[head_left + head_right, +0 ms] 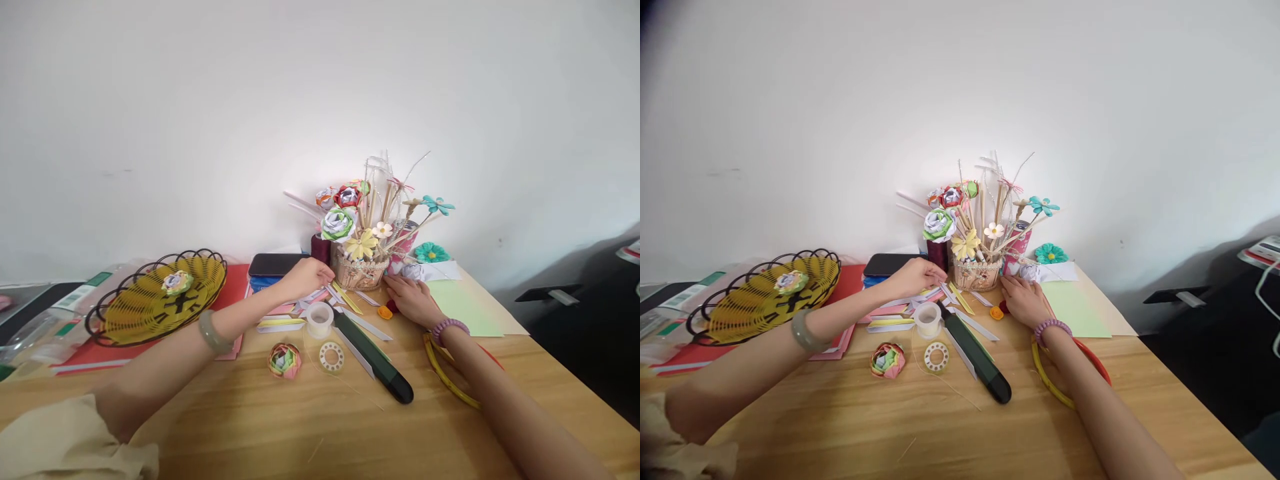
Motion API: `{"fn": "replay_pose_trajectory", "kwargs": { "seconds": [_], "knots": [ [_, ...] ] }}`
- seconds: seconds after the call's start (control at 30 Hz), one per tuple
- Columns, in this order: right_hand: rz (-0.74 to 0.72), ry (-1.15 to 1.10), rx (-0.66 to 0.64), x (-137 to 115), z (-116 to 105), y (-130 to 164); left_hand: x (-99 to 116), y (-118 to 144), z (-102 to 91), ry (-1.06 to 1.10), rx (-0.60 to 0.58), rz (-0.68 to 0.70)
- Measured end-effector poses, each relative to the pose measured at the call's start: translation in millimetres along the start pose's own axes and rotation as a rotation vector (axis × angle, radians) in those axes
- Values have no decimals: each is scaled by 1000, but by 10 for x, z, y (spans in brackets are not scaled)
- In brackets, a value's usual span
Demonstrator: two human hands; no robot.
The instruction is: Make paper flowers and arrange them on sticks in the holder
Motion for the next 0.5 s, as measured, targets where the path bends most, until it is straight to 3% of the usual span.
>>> {"fn": "replay_pose_trajectory", "kwargs": {
  "seconds": [0.3, 0.4, 0.5],
  "knots": [
    [-21, -47, -22, -34, 15, -85, 98, 308, -404, -76, 91, -9],
    [-56, -78, -29, -90, -100, 20, 90, 456, -513, -44, 109, -34],
    [-62, -101, -15, -131, -358, 213, 39, 619, -579, 9, 104, -68]
  ]
}}
Point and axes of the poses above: each hand's wrist, its own y-axis away from the middle knuckle, its own z-axis out of the palm, x = y × z, the point moved 10 cm from there along -y, towards the middle knuckle, and after that the axes turned 11 degrees about x, right-handed, at the moved point
